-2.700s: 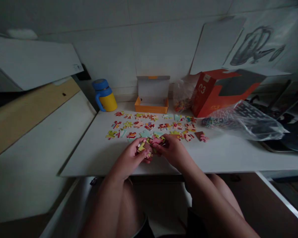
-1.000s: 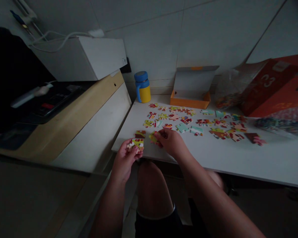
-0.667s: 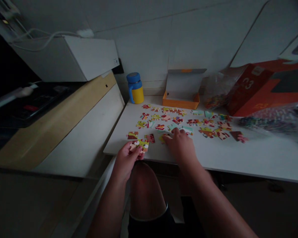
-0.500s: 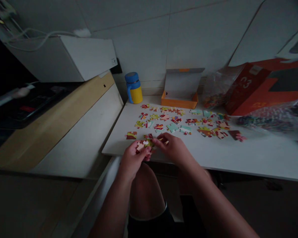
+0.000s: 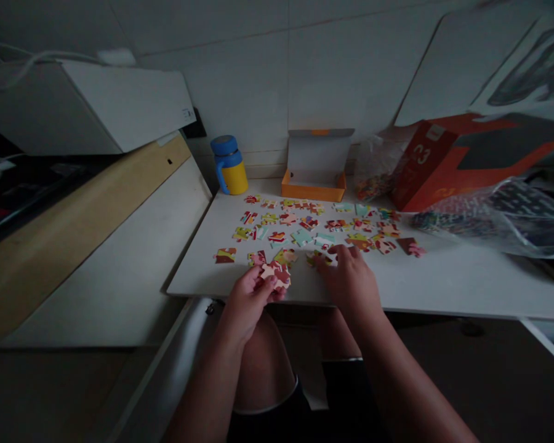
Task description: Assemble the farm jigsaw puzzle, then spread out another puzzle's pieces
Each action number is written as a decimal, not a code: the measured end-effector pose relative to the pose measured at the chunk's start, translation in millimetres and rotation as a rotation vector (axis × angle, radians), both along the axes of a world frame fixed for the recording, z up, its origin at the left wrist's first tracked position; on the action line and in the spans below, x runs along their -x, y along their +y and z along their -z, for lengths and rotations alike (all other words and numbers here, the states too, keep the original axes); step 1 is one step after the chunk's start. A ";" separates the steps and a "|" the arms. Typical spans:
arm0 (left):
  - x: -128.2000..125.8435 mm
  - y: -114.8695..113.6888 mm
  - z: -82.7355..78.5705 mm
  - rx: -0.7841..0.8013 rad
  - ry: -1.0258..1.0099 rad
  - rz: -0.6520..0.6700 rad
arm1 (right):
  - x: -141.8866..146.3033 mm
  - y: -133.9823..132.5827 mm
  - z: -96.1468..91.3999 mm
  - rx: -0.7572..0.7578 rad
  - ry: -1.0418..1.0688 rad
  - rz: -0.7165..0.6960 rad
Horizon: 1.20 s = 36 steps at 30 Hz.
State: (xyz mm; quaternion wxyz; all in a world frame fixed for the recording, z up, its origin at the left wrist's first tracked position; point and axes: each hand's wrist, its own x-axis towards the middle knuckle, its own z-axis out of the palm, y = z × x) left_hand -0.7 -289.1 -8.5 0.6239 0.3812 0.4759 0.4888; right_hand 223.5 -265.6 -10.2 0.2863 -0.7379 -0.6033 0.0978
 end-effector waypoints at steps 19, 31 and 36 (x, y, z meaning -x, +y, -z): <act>-59.2 2.5 0.3 -0.008 0.040 0.159 | -27.5 -25.4 3.8 0.182 0.827 -0.315; -122.9 23.3 7.3 -0.029 0.169 0.185 | -148.3 -40.8 14.8 0.080 0.505 0.220; -179.0 44.0 16.2 -0.018 0.193 0.284 | -200.8 -50.5 9.6 0.132 0.219 0.369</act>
